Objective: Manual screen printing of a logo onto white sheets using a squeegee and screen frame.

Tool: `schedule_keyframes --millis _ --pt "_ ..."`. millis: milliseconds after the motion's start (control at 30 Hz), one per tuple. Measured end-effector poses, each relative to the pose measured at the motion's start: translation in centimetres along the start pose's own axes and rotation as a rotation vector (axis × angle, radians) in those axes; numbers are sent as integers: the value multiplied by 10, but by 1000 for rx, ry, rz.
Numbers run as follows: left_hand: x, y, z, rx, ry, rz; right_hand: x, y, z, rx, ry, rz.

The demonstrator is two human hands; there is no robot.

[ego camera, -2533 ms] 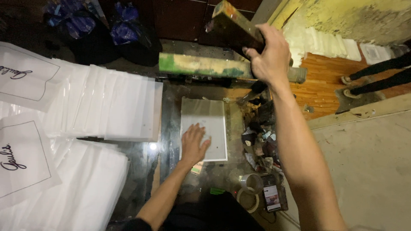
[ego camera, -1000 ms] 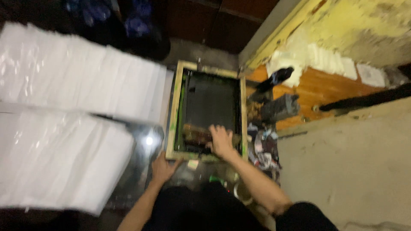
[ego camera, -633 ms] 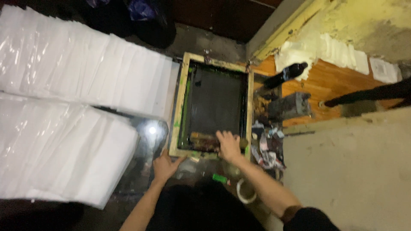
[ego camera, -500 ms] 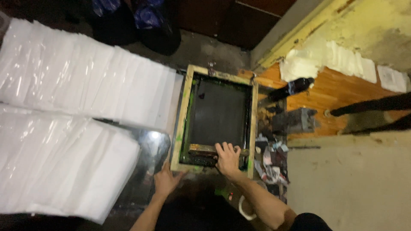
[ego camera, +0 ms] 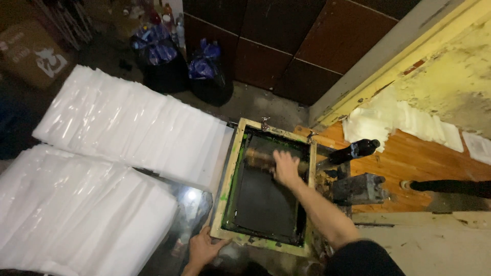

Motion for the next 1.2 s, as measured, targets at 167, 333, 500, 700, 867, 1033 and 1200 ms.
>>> schedule_keyframes --millis 167,333,500,700,867,1033,1200 --pt "13 17 -31 361 57 -24 180 -11 29 32 154 -27" --pt "8 86 -148 679 -110 -82 227 75 -3 42 90 -542" --pt "-62 68 -183 552 -647 -98 178 212 -13 -107 143 -1135" --pt "-50 -29 -119 -38 -83 -56 117 279 -40 -83 170 -1050" --pt "-49 -61 -101 10 -31 -313 109 320 -26 -111 155 -1061" --pt "-56 25 -48 348 160 -254 92 333 -45 -4 412 -1146" --pt "-66 126 128 371 252 -680 81 329 -56 102 445 -1145"
Point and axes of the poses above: each hand's wrist, its own x-axis away from the middle knuckle, its own y-axis out of the back of the hand, z = x × y, the point moved 3 cm from there along -x, towards the middle knuckle, and after that the axes turned 4 degrees about -x, right-handed, at the moved point
